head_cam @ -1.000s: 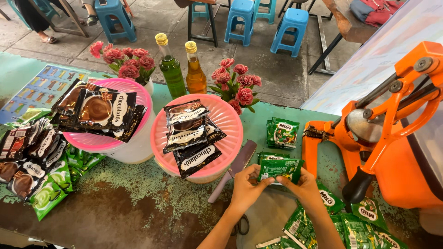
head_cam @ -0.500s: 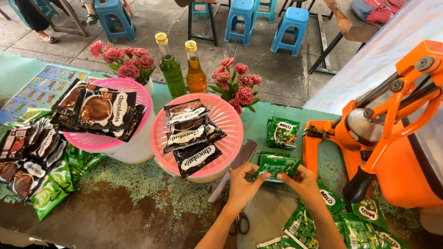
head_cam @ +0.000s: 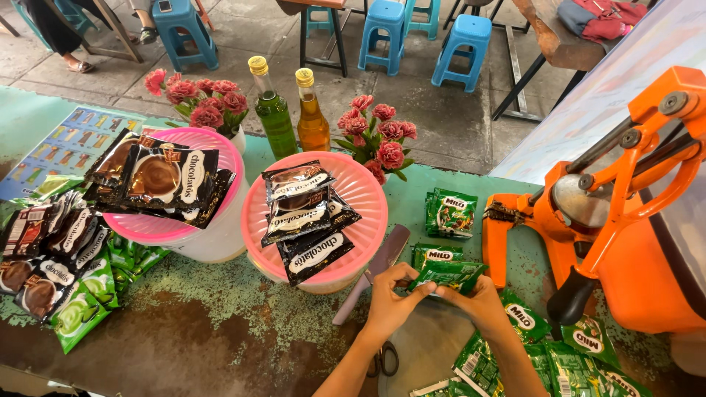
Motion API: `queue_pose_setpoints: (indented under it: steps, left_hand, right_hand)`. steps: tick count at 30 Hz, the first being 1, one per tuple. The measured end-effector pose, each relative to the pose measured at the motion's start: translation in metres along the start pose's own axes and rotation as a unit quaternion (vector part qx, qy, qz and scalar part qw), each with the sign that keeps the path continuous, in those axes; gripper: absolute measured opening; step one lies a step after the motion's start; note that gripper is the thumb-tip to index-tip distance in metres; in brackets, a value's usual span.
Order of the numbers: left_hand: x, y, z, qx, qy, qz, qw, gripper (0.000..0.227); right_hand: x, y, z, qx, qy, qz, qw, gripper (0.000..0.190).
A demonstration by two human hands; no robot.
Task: The person organizes drink powder packets on a table, arranging them into neat stacks and moving them to different areas of the workspace using both hands.
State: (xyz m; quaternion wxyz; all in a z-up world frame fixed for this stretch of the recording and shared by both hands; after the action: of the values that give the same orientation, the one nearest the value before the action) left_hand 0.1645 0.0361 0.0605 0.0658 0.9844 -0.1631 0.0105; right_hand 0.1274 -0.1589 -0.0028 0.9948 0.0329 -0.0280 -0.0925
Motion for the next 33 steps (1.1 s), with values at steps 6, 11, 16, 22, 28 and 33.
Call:
queue_pose_setpoints:
  steps: [6,11,16,22,28,33]
  left_hand:
    - [-0.004,0.007,-0.018,0.056,0.039,0.034,0.997,0.027]
    - [-0.006,0.006,-0.035,0.079,0.057,0.017,0.995,0.025]
    - [-0.003,-0.001,-0.028,0.113,0.049,-0.031,0.992,0.021]
    - [-0.002,0.004,-0.021,0.064,0.055,0.006,0.996,0.02]
    - [0.009,0.004,0.003,0.048,-0.031,-0.012,0.998,0.024]
    - [0.007,0.01,-0.001,0.008,-0.005,0.008,1.0,0.023]
  right_hand:
    - [-0.001,0.005,0.01,0.017,-0.02,0.003,1.0,0.026]
    - [0.0,0.005,0.005,0.008,-0.041,-0.002,0.999,0.025]
    - [0.002,-0.004,-0.004,0.005,-0.023,-0.008,1.0,0.026]
    - [0.007,-0.004,-0.003,0.007,-0.038,-0.028,0.999,0.023]
    - [0.01,-0.003,0.003,-0.021,-0.05,-0.062,0.997,0.026]
    - [0.014,-0.008,0.021,-0.001,-0.105,-0.016,0.994,0.022]
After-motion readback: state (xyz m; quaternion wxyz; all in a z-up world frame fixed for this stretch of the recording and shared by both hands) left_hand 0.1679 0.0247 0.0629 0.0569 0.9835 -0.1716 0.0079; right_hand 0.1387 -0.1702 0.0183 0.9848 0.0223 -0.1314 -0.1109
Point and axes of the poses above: each hand's wrist, its own x-axis towards the middle knuckle, its own y-axis out of the palm, z = x × y, the point moved 10 cm from there along x, towards the middle knuckle, and after that the axes turned 11 degrees about -y, right-handed, at the moved point
